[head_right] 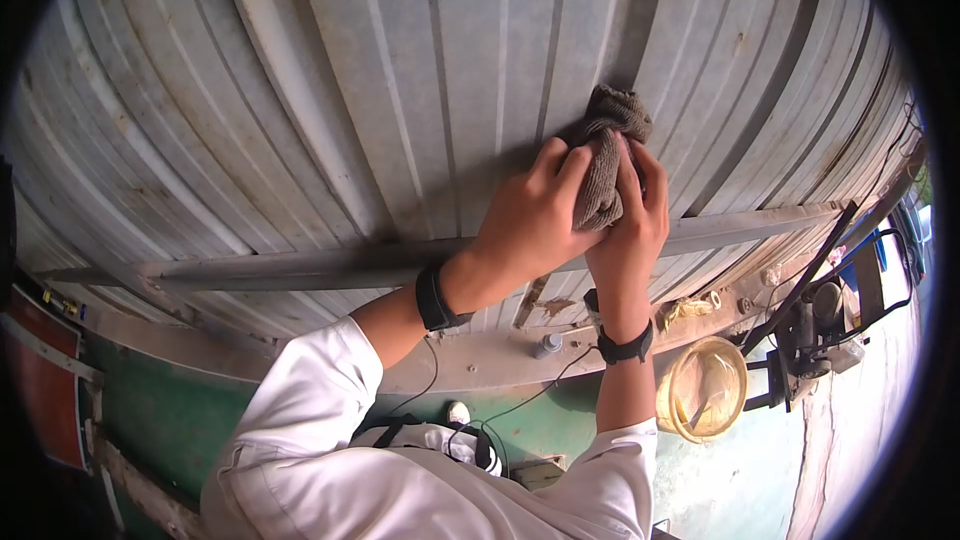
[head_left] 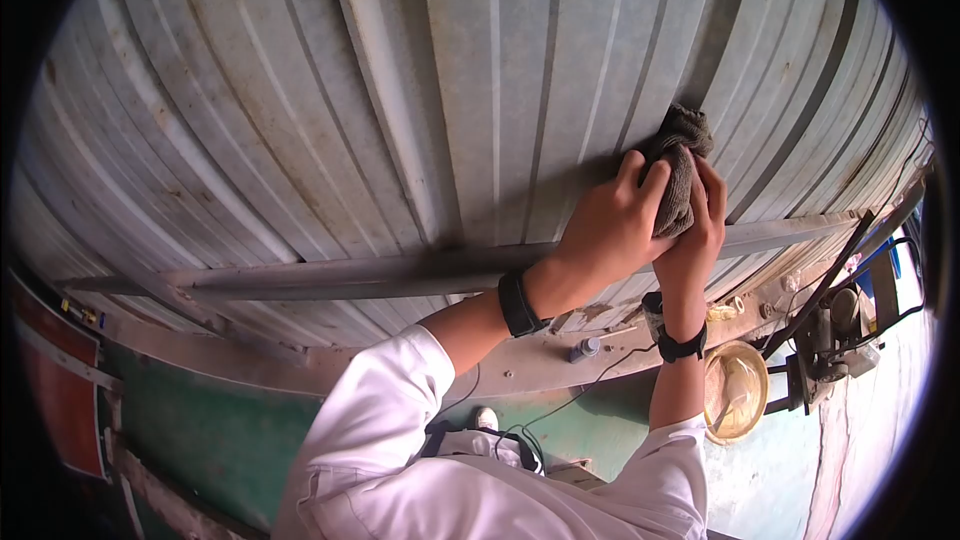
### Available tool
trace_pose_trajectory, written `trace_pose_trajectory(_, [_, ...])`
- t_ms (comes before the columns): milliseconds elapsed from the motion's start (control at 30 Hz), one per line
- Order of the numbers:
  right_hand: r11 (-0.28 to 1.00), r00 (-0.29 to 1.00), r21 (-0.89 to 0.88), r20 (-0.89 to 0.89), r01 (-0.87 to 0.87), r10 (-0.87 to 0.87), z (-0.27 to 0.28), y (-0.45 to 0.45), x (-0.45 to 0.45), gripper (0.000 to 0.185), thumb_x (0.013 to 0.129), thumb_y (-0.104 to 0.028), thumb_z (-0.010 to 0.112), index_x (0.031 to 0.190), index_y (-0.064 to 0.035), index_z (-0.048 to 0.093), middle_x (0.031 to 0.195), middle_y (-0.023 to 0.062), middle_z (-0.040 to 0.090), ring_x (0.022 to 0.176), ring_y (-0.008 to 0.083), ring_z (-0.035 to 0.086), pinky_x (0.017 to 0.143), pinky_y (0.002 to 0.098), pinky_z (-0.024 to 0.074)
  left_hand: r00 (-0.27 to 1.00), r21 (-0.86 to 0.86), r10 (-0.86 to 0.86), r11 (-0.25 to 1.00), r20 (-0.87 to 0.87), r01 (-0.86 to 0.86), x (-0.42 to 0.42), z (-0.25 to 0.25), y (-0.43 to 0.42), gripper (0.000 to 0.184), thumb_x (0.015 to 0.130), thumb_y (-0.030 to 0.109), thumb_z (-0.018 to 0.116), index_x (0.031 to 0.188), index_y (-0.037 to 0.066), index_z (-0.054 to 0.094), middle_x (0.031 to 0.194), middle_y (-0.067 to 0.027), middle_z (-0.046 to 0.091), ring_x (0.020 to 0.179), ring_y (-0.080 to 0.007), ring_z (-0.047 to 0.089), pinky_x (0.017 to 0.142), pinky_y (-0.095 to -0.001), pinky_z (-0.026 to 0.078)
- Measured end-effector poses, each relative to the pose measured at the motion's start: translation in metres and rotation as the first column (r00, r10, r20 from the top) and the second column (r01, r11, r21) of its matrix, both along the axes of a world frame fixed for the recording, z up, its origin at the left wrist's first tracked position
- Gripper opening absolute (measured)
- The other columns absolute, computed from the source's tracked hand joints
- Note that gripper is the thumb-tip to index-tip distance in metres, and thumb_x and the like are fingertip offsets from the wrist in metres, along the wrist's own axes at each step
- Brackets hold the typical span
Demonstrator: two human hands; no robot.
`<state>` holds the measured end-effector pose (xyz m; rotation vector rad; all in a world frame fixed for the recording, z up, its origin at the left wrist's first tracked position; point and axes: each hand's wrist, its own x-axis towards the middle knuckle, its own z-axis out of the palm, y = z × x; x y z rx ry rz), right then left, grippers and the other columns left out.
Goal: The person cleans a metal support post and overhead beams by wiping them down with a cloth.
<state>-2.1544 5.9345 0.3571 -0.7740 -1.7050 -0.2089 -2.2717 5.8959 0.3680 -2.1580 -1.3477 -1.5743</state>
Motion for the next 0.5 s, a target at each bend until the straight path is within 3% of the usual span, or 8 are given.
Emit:
trace_pose_trajectory(67, [0.993, 0.996, -0.111, 0.084, 0.028, -0.019, -0.029, -0.009, 0.002, 0.053, 0.068, -0.001, 0.065, 0.120, -0.0064, 0.062, 0.115, 0.0144, 0.058, 0.103, 0.0341, 0.061, 0.083, 0.0390, 0.0515, 0.999, -0.181, 0.014, 0.983, -0.037, -0.021, -0.005, -0.024, -0.008, 0.060, 0.064, 0.017, 0.079, 0.113, 0.001, 0.049, 0.100, -0.0198, 0.054, 0.073, -0.0396, 0.063, 0.061, -0.0441, 0.055])
trace_pose_trajectory(167, [0.926, 0.980, -0.361, 0.113, -0.112, 0.163, -0.049, -0.024, 0.006, 0.050, 0.064, -0.003, 0.067, 0.114, -0.0016, 0.062, 0.110, 0.0164, 0.059, 0.100, 0.0354, 0.060, 0.082, 0.0403, 0.0505, 0.994, -0.349, 0.030, 0.935, -0.101, -0.064, -0.011, -0.035, -0.024, 0.053, 0.066, 0.024, 0.077, 0.106, 0.000, 0.051, 0.095, -0.0195, 0.058, 0.071, -0.0391, 0.064, 0.061, -0.0446, 0.055])
trace_pose_trajectory(200, [0.901, 0.970, -0.389, 0.066, -0.192, 0.235, -0.044, -0.030, 0.006, 0.041, 0.066, -0.007, 0.068, 0.105, 0.0017, 0.062, 0.105, 0.0181, 0.059, 0.095, 0.0383, 0.060, 0.080, 0.0410, 0.0491, 0.992, -0.372, 0.027, 0.926, -0.122, -0.071, -0.013, -0.037, -0.030, 0.053, 0.067, 0.025, 0.077, 0.106, -0.001, 0.051, 0.094, -0.0188, 0.058, 0.071, -0.0387, 0.064, 0.061, -0.0447, 0.055])
trace_pose_trajectory(333, [0.826, 0.880, -0.480, 0.199, -0.296, 0.431, -0.036, -0.045, -0.011, 0.038, 0.058, -0.008, 0.069, 0.095, -0.0020, 0.065, 0.093, 0.0121, 0.061, 0.087, 0.0345, 0.058, 0.074, 0.0414, 0.0496, 0.976, -0.454, 0.104, 0.873, -0.191, -0.181, -0.038, -0.044, -0.068, 0.049, 0.068, 0.028, 0.076, 0.100, -0.001, 0.053, 0.085, -0.0175, 0.061, 0.069, -0.0370, 0.065, 0.060, -0.0440, 0.054])
trace_pose_trajectory(500, [0.811, 0.750, -0.479, 0.384, -0.337, 0.539, -0.049, -0.070, -0.072, 0.049, 0.053, -0.010, 0.072, 0.101, -0.0029, 0.064, 0.103, 0.0123, 0.060, 0.095, 0.0323, 0.058, 0.078, 0.0402, 0.0515, 0.944, -0.512, 0.269, 0.793, -0.191, -0.330, -0.095, -0.056, -0.119, 0.041, 0.067, 0.024, 0.073, 0.095, -0.001, 0.056, 0.084, -0.0186, 0.064, 0.073, -0.0390, 0.064, 0.063, -0.0455, 0.053])
